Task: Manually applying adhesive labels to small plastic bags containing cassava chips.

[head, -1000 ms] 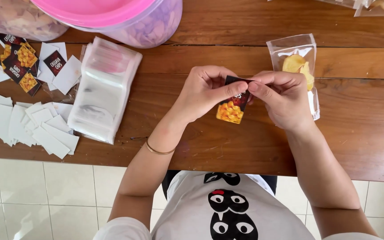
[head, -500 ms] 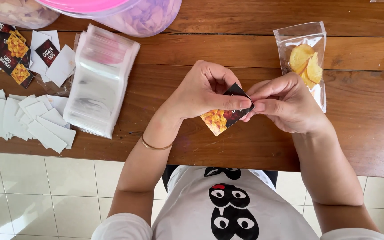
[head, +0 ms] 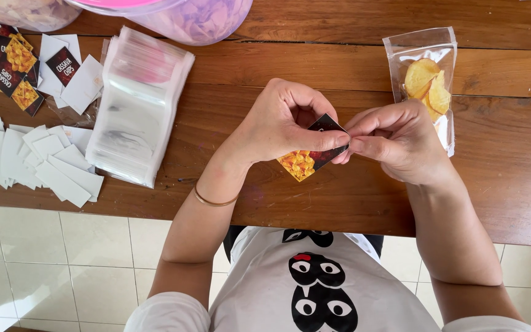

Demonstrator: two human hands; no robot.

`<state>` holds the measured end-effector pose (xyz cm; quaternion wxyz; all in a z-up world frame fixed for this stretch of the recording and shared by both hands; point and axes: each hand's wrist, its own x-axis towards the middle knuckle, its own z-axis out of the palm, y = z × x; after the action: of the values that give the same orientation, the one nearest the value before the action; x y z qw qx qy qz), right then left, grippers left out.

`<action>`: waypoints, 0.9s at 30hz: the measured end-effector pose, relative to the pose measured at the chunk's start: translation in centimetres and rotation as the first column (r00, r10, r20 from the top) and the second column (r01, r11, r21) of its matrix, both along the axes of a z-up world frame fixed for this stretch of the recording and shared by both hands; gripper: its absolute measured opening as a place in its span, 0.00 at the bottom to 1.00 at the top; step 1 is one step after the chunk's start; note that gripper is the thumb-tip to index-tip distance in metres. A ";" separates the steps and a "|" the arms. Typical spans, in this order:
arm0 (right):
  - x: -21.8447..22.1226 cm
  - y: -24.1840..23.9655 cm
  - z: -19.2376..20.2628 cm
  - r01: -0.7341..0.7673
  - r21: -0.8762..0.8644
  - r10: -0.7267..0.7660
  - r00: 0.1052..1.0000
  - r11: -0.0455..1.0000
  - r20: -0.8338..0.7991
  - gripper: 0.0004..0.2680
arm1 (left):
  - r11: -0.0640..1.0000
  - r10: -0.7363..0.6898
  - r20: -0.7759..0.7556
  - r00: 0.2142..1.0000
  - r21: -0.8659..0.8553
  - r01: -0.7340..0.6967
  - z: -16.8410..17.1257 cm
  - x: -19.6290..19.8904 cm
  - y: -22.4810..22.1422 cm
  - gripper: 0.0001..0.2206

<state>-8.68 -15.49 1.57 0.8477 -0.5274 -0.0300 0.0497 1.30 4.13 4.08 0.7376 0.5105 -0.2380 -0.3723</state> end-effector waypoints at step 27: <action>-0.5 0.3 -0.1 -0.066 0.145 0.074 0.996 0.987 -0.050 0.05 | 0.998 -0.069 -0.072 0.995 -0.020 0.068 -1.9 0.7 0.4 0.11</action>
<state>-9.19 -15.19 1.50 0.8816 -0.4620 -0.0285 0.0919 1.97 4.49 2.19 0.7370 0.4818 -0.2316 -0.4136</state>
